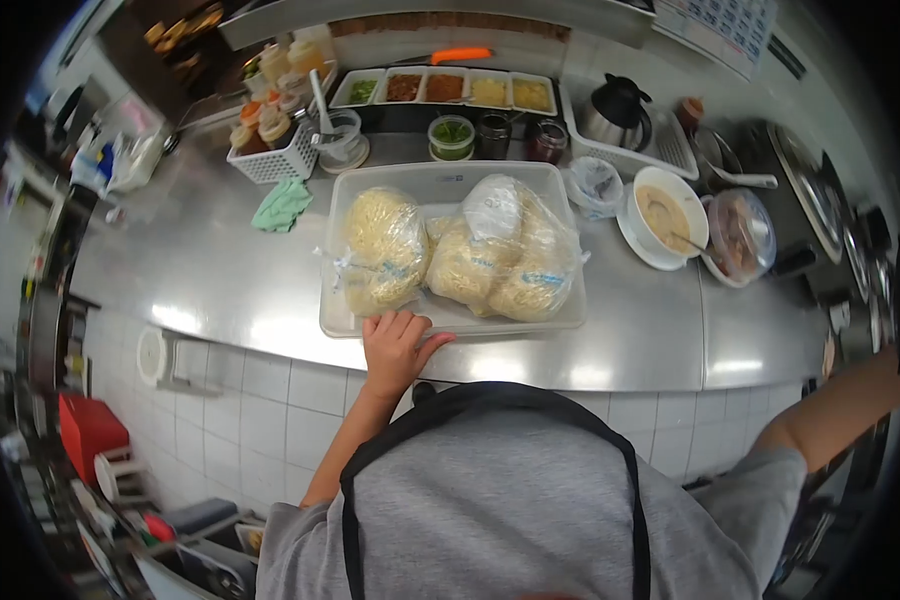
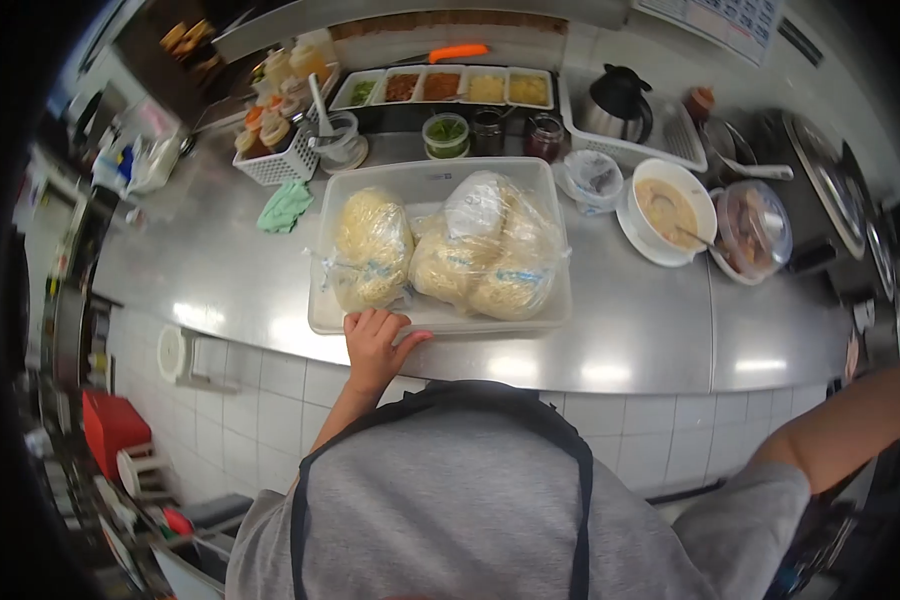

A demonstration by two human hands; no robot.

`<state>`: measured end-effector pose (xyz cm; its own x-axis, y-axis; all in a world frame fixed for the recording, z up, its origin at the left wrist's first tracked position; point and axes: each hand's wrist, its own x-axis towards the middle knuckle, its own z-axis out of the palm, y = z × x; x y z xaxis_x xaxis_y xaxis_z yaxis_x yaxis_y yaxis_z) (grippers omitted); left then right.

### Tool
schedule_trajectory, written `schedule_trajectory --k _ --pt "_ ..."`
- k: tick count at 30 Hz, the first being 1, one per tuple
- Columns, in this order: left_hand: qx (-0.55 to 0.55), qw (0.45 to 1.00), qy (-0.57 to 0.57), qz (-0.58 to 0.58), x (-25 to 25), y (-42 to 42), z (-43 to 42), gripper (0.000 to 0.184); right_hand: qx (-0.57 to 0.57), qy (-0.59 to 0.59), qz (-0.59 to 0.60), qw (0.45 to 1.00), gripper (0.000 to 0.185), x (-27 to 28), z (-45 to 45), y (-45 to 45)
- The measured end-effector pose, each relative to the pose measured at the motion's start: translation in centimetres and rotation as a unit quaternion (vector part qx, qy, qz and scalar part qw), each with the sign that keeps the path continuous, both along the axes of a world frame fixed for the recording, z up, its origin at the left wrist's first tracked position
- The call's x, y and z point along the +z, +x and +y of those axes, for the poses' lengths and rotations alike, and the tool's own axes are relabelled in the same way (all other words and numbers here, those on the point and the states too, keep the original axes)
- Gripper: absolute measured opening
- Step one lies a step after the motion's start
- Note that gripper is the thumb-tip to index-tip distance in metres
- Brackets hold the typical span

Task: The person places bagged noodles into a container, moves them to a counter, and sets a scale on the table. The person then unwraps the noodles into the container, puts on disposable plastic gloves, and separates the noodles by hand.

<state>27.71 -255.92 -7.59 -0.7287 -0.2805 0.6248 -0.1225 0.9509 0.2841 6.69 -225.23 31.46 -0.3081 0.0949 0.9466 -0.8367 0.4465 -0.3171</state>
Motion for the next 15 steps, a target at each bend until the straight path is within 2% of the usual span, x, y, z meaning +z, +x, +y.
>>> schedule_trajectory --k 1,4,6,7,9,12,15 --pt "-0.019 1.000 -0.001 -0.002 0.1 0.0 -0.4 0.031 -0.058 -0.005 -0.039 0.998 0.068 -1.1 2.1 0.0" --pt "-0.032 0.999 0.011 -0.020 0.1 0.1 -1.6 0.030 0.041 -0.037 -0.211 0.976 0.042 -11.1 16.3 -4.5" --pt "-0.035 0.999 0.001 -0.023 -0.5 0.2 -2.1 0.030 0.049 0.076 -0.035 0.995 0.043 -16.9 10.1 -0.5" --pt "-0.029 0.999 -0.001 -0.021 -0.9 0.2 -2.1 0.031 0.047 0.128 -0.035 0.990 0.045 -19.4 9.9 0.1" --pt "-0.029 0.999 -0.007 -0.016 -2.0 0.2 -2.2 0.031 0.112 0.074 -0.102 0.986 0.044 -25.2 8.2 0.6" --pt "-0.027 0.999 -0.012 -0.016 -2.0 0.2 -2.4 0.033 0.199 0.004 -0.219 0.955 0.052 -31.0 5.4 0.9" --pt "-0.024 0.999 -0.002 -0.025 -2.0 0.2 -2.8 0.036 0.229 0.008 -0.306 0.924 0.050 -35.7 3.9 -0.1"
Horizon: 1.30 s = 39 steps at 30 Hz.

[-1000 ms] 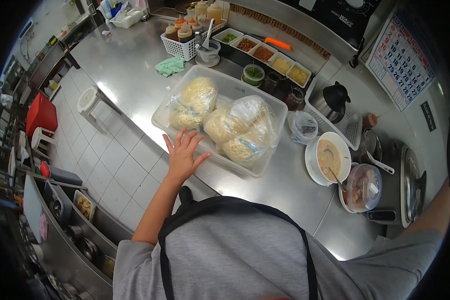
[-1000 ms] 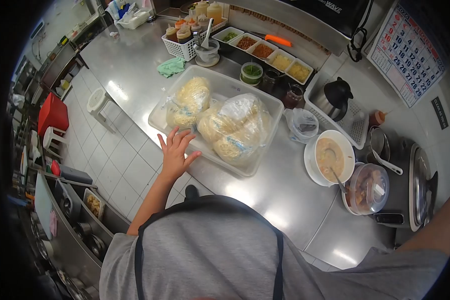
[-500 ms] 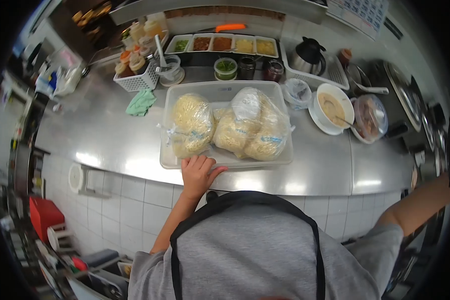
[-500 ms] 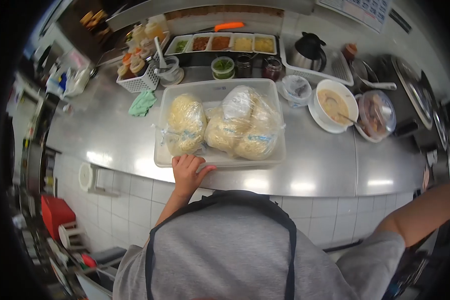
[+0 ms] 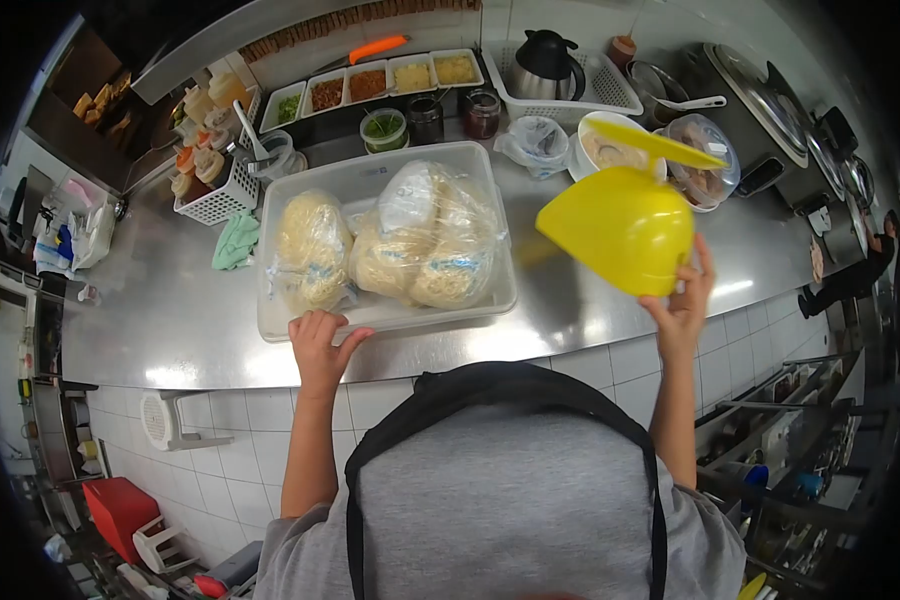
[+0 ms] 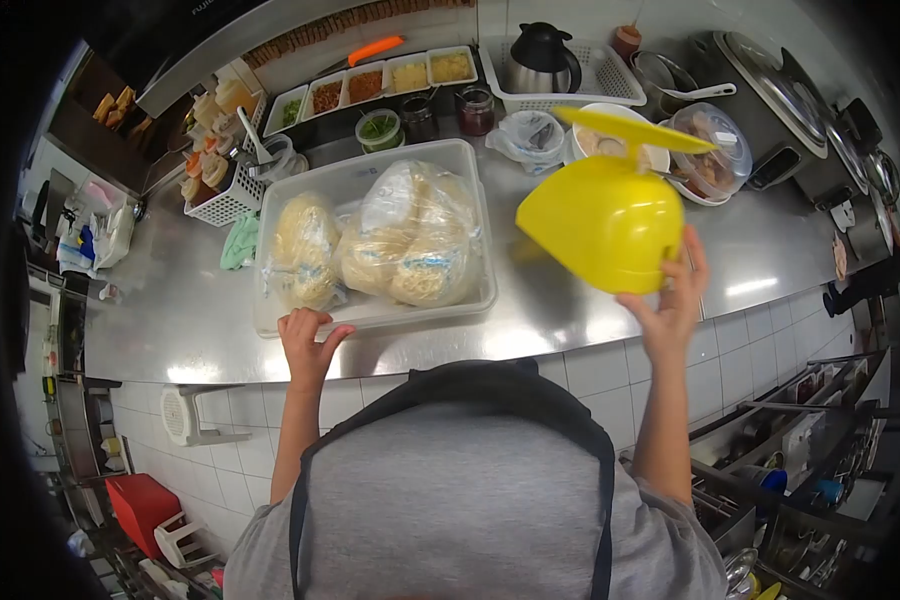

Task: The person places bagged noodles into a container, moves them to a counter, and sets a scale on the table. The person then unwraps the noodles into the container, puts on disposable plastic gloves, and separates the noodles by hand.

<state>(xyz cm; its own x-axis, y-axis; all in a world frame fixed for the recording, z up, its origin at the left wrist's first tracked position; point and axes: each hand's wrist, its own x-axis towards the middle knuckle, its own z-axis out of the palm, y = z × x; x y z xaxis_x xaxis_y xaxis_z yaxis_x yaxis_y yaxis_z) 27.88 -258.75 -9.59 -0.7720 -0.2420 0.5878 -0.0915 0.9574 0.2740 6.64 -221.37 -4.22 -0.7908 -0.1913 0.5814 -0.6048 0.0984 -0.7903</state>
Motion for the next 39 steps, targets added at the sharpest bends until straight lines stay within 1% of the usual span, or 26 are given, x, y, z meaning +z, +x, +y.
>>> schedule_trajectory --k 1,3,4,5,6,10,12,13,15,16,18,19,21,23,25,26,28,29,31,32,33,35,36,38,39 --pt "0.003 1.000 0.000 -0.005 0.0 0.1 0.0 0.036 0.003 0.000 -0.005 1.000 0.050 -1.4 -0.2 -0.1" --pt "0.011 1.000 0.004 -0.011 0.1 0.1 0.0 0.037 -0.002 0.113 0.023 0.993 0.049 -3.5 -0.7 -0.6" --pt "0.019 1.000 0.003 -0.011 0.1 0.2 0.1 0.037 0.004 0.112 0.023 0.993 0.049 -4.3 -0.9 -0.7" --pt "0.025 1.000 0.003 -0.012 0.1 0.4 0.1 0.037 0.015 0.138 0.033 0.990 0.049 -4.9 -1.0 -0.5" --pt "0.025 1.000 0.002 -0.014 0.4 0.2 0.1 0.037 0.024 0.164 0.042 0.985 0.049 -5.0 -1.0 -0.7" --pt "0.027 0.999 0.001 -0.020 0.4 0.1 -0.1 0.037 0.039 0.180 0.050 0.982 0.048 -5.4 -0.9 -0.8" --pt "0.033 0.999 0.006 -0.021 0.5 0.1 -0.1 0.038 0.070 0.251 0.057 0.964 0.047 -5.6 0.1 -1.1" --pt "0.035 0.999 0.012 -0.022 0.6 0.0 0.0 0.038 0.073 0.251 0.055 0.964 0.047 -5.7 0.5 -1.2" --pt "0.036 0.999 0.014 -0.025 0.7 0.1 0.1 0.038 0.096 0.279 -0.005 0.956 0.046 -6.0 1.5 -1.2" --pt "0.036 0.999 0.015 -0.026 0.7 0.0 0.1 0.038 0.096 0.281 -0.007 0.955 0.046 -6.4 2.3 -1.4" --pt "0.038 0.999 0.016 -0.025 0.7 0.1 0.2 0.038 0.096 0.329 -0.115 0.932 0.047 -7.8 3.9 -2.0" --pt "0.040 0.999 0.015 -0.023 0.7 0.1 0.3 0.038 0.096 0.330 -0.115 0.932 0.047 -8.4 4.5 -2.4" --pt "0.041 0.999 0.014 -0.025 0.7 0.1 0.3 0.038 0.116 0.223 -0.274 0.928 0.043 -8.9 5.0 -2.8" --pt "0.041 0.999 0.013 -0.023 0.6 0.1 0.3 0.038 0.120 0.209 -0.282 0.929 0.041 -8.8 5.3 -2.8" --pt "0.042 0.999 0.009 -0.027 0.4 0.1 0.2 0.037 0.097 0.196 -0.264 0.940 0.046 -9.0 5.8 -2.6" --pt "0.041 0.999 0.009 -0.027 0.4 0.1 0.2 0.037 0.096 0.196 -0.264 0.940 0.046 -10.1 5.8 -2.2" --pt "0.041 0.999 0.006 -0.033 0.4 0.1 0.1 0.037 -0.009 0.086 -0.317 0.944 0.058 -13.3 4.9 -1.2" --pt "0.040 0.999 0.006 -0.034 0.4 0.1 0.1 0.037 -0.009 0.085 -0.318 0.944 0.058 -12.9 3.4 -0.5" --pt "0.041 0.999 0.016 -0.031 0.4 0.0 0.2 0.036 -0.135 -0.050 -0.308 0.941 0.057 -11.6 -0.7 0.9" --pt "0.039 0.999 0.015 -0.030 0.4 0.1 0.2 0.036 -0.123 -0.038 -0.262 0.956 0.062 -12.2 -1.4 0.8" --pt "0.038 0.999 0.015 -0.032 0.4 0.1 0.2 0.036 -0.124 -0.040 -0.260 0.957 0.062 -11.5 -2.4 1.0" --pt "0.037 0.999 0.013 -0.030 0.6 0.0 0.3 0.035 -0.155 -0.033 -0.068 0.985 0.058 -9.4 -4.1 1.1" --pt "0.040 0.999 0.017 -0.031 0.6 0.0 0.3 0.035 -0.157 -0.035 -0.066 0.985 0.058 -9.1 -4.4 0.8" --pt "0.035 0.999 0.019 -0.034 0.6 0.1 0.3 0.035 -0.086 0.031 -0.138 0.986 0.050 -8.8 -4.9 0.4" --pt "0.034 0.999 0.020 -0.031 0.5 0.1 0.3 0.034 -0.092 0.029 -0.138 0.986 0.050 -8.6 -5.4 0.2"
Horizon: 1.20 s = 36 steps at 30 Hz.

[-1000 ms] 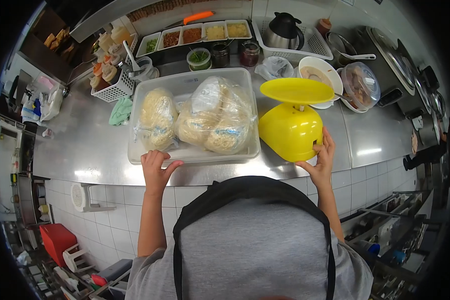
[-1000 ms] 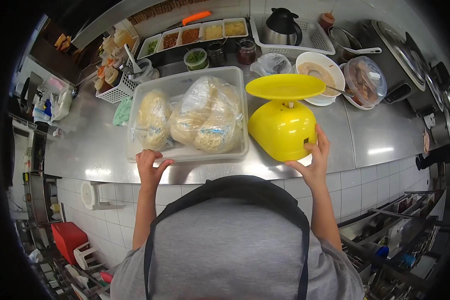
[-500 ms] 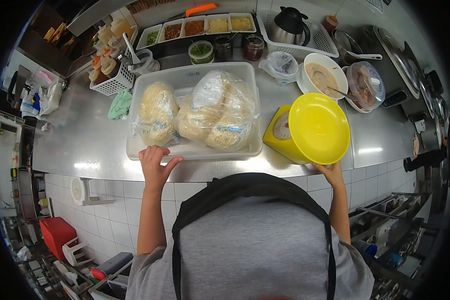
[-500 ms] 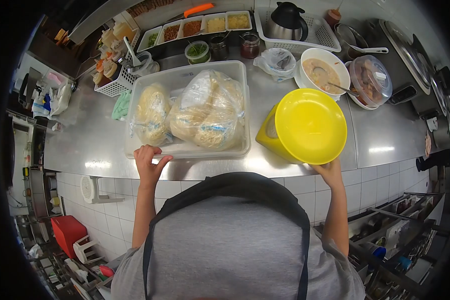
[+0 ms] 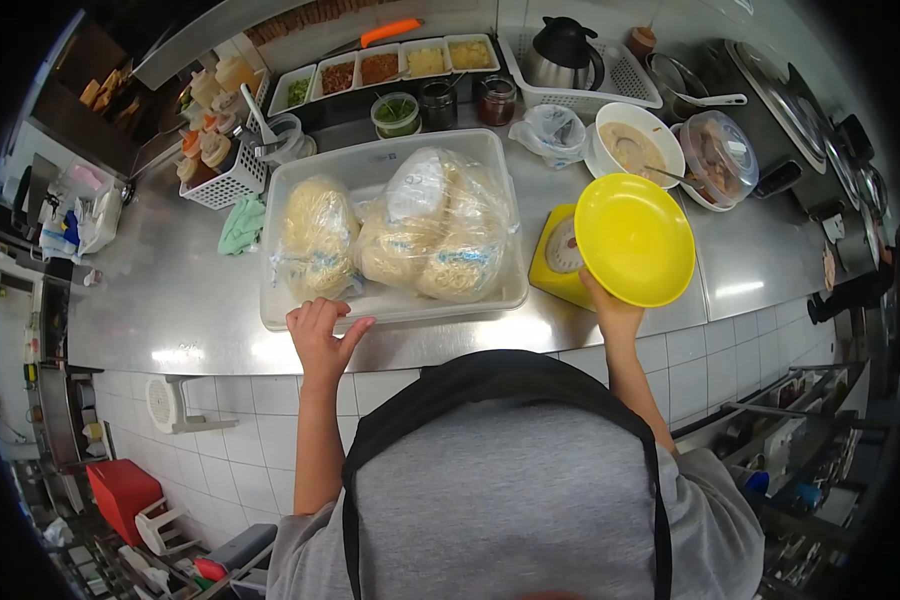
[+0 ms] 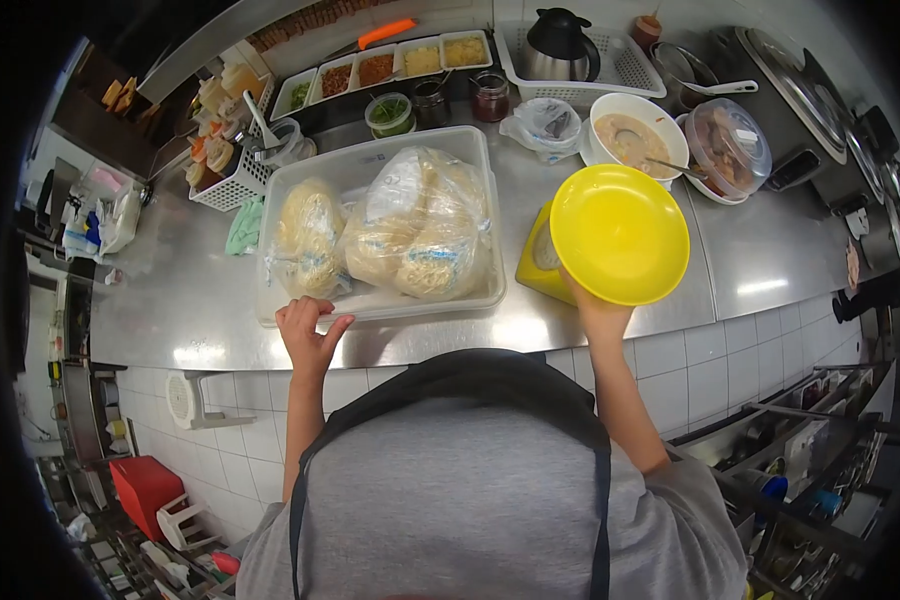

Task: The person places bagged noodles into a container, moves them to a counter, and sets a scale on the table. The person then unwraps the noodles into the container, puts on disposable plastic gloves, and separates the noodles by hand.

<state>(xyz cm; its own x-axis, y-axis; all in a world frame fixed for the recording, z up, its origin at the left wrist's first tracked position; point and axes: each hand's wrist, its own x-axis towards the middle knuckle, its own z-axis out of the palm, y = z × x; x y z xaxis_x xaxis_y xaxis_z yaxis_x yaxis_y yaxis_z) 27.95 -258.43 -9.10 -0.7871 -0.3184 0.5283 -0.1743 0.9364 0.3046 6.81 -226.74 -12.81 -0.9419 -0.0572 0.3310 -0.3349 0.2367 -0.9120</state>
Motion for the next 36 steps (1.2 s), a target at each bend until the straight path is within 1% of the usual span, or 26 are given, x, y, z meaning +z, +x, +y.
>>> schedule_trajectory --k 2,6,8,9,11,13,15,17,20,21,23,26,30,32,36 --pt "-0.001 1.000 0.001 0.004 -0.2 -0.2 -0.1 0.034 -0.032 0.057 0.045 0.997 0.042 0.4 -1.2 -0.8" --pt "-0.001 1.000 -0.014 0.015 -0.7 0.0 -0.2 0.034 -0.042 0.078 0.057 0.994 0.042 -0.3 -1.2 -2.6" --pt "-0.007 0.999 -0.021 0.025 -0.7 -0.2 -0.3 0.034 0.005 0.103 0.060 0.993 0.042 0.4 -1.1 -3.1" --pt "-0.006 0.999 -0.026 0.022 -0.8 -0.1 -0.3 0.035 0.001 0.103 0.060 0.993 0.042 0.6 -1.1 -3.2" --pt "-0.008 0.999 -0.030 0.021 -0.5 0.0 -0.3 0.036 0.038 0.117 0.036 0.992 0.041 0.8 -1.0 -3.5" --pt "-0.027 0.999 -0.039 -0.005 0.3 0.1 -0.1 0.038 0.055 0.128 0.049 0.989 0.041 1.2 -1.0 -4.1" --pt "-0.019 0.999 -0.046 -0.001 0.0 -0.1 -0.2 0.039 0.077 0.139 0.060 0.985 0.040 1.2 -1.0 -5.2" --pt "-0.002 0.999 -0.053 -0.004 -0.4 0.2 -0.2 0.041 0.165 0.130 -0.024 0.977 0.045 0.8 -0.7 -6.5" --pt "-0.004 0.998 -0.055 0.013 -0.4 0.0 -0.3 0.041 0.213 0.113 -0.026 0.970 0.045 1.9 -1.3 -7.5" --pt "-0.008 0.998 -0.054 0.016 -0.4 0.0 -0.3 0.041 0.217 0.112 -0.028 0.969 0.045 2.3 -1.3 -8.0" --pt "-0.010 0.998 -0.052 0.016 -0.3 0.2 0.2 0.041 0.231 0.177 -0.046 0.956 0.046 2.9 -1.3 -9.4" --pt "-0.002 0.999 -0.044 0.008 0.2 0.0 0.9 0.039 0.247 0.169 -0.050 0.953 0.048 2.8 -1.4 -12.0" --pt "0.019 0.999 -0.042 0.003 0.4 0.7 1.0 0.040 0.242 0.163 -0.057 0.955 0.046 3.4 -2.5 -12.4" --pt "0.016 0.999 -0.034 0.000 0.5 1.9 0.3 0.040 0.131 0.149 -0.123 0.972 0.046 3.5 -3.6 -10.4" --pt "0.003 1.000 -0.026 -0.013 0.7 2.3 -0.7 0.039 0.175 0.113 -0.133 0.969 0.049 2.1 -2.5 -12.0"
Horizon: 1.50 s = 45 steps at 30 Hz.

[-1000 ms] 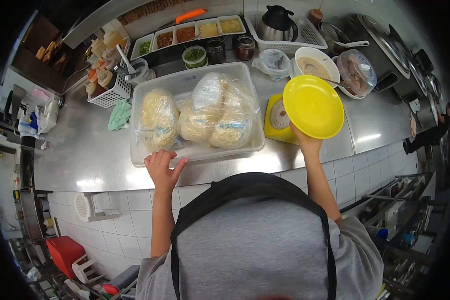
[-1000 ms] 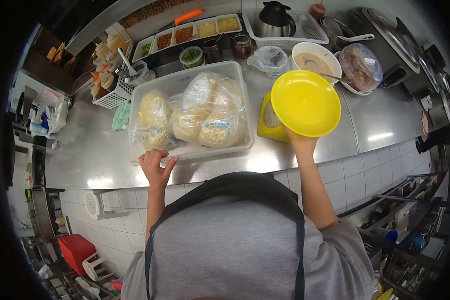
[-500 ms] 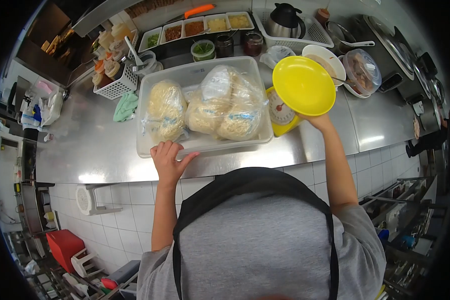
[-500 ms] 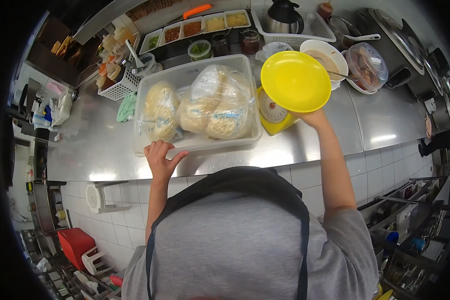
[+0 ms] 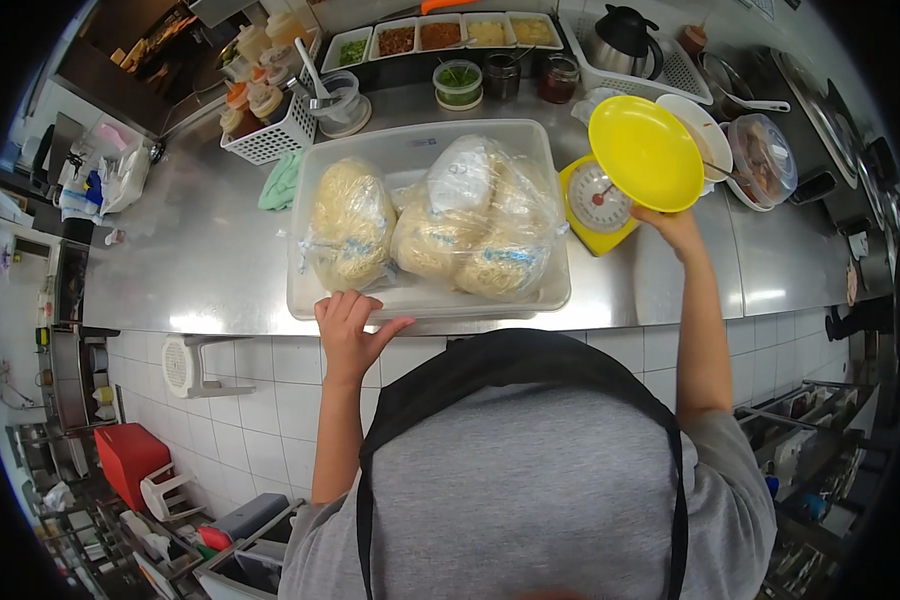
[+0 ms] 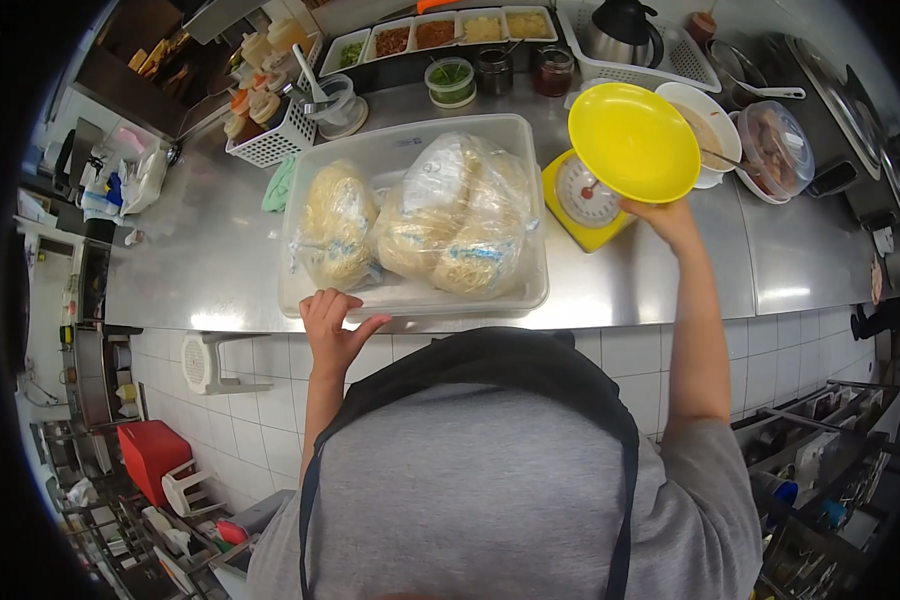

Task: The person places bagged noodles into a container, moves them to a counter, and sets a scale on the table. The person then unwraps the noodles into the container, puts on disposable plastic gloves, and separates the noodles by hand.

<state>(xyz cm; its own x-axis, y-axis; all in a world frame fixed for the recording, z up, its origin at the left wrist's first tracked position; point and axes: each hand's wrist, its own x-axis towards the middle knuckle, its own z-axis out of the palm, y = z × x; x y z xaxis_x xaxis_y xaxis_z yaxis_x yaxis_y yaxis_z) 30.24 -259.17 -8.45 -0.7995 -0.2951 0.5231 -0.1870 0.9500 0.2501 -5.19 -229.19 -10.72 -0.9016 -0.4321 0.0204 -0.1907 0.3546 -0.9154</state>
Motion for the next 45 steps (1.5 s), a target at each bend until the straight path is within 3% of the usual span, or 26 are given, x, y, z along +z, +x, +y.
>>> schedule_trajectory --k 2,6,8,12,14,16,18,20,23,25,27,28,29,31,33,35,37,38,40,45 --pt "-0.008 1.000 0.006 -0.008 -0.2 -1.1 0.3 0.039 0.097 0.054 -0.042 0.993 0.054 1.0 0.8 -2.5" --pt "-0.033 0.998 0.035 -0.026 0.7 0.2 -0.3 0.039 0.105 0.126 -0.027 0.986 0.054 4.3 -1.5 -0.9" --pt "-0.058 0.991 0.118 -0.006 1.6 -0.8 0.1 0.038 0.043 0.069 -0.050 0.995 0.048 3.7 -1.7 -1.9" --pt "-0.038 0.995 0.092 0.016 3.5 -1.6 -1.7 0.035 -0.021 -0.056 -0.072 0.996 0.039 -1.0 -0.9 -1.1" --pt "-0.014 0.992 0.124 0.035 3.9 -2.0 -2.5 0.027 -0.171 -0.144 0.054 0.973 0.030 -2.9 -1.2 2.7" --pt "-0.025 0.989 0.137 0.048 3.8 -3.0 -2.4 0.028 -0.115 -0.150 0.048 0.981 0.026 -1.9 -2.6 8.1" --pt "-0.123 0.983 0.132 0.043 4.5 -4.8 -1.1 0.030 0.023 -0.063 0.160 0.985 0.028 1.8 -4.6 12.2" --pt "-0.173 0.978 0.118 0.011 5.5 -7.2 0.9 0.041 0.066 -0.028 0.266 0.961 0.036 4.2 -6.7 13.6" --pt "-0.196 0.974 0.110 -0.015 5.8 -10.3 3.7 0.049 0.068 0.025 0.230 0.970 0.036 3.4 -7.5 13.3" --pt "-0.196 0.980 0.013 -0.035 5.4 -11.7 4.8 0.046 0.091 0.046 0.259 0.960 0.033 3.1 -7.6 12.4" --pt "-0.215 0.975 0.013 -0.048 5.1 -12.4 4.4 0.038 0.112 0.061 0.287 0.949 0.029 3.7 -8.0 11.6" --pt "-0.236 0.970 0.018 -0.063 4.9 -12.7 3.9 0.031 0.120 0.023 0.233 0.965 0.026 4.3 -8.5 11.2" --pt "-0.229 0.971 0.017 -0.065 4.7 -13.1 3.2 0.031 0.129 -0.015 0.176 0.976 0.023 5.0 -9.0 10.8" --pt "-0.170 0.982 0.076 -0.038 4.4 -13.0 1.4 0.017 0.154 -0.049 0.203 0.966 0.023 6.7 -11.1 10.5" --pt "-0.101 0.979 0.148 0.094 4.4 -13.8 0.2 0.005 0.194 -0.099 0.188 0.958 0.023 8.6 -13.4 10.0" --pt "-0.079 0.944 0.232 0.223 4.2 -14.8 -2.7 0.010 0.220 -0.120 0.152 0.956 0.025 10.2 -15.5 9.0" --pt "0.039 0.954 0.251 0.156 5.3 -14.5 -5.5 0.020 0.291 -0.220 0.077 0.928 0.032 11.0 -16.9 8.2" --pt "0.042 0.955 0.248 0.155 5.0 -14.8 -7.0 0.020 0.294 -0.224 0.076 0.926 0.032 10.7 -17.2 8.1" --pt "0.048 0.958 0.223 0.174 3.1 -15.5 -10.0 0.027 0.245 -0.218 0.171 0.929 0.036 9.2 -17.4 7.9" --pt "0.102 0.969 0.203 0.098 2.3 -16.2 -11.3 0.028 0.201 -0.113 0.212 0.950 0.042 5.5 -16.0 9.6"
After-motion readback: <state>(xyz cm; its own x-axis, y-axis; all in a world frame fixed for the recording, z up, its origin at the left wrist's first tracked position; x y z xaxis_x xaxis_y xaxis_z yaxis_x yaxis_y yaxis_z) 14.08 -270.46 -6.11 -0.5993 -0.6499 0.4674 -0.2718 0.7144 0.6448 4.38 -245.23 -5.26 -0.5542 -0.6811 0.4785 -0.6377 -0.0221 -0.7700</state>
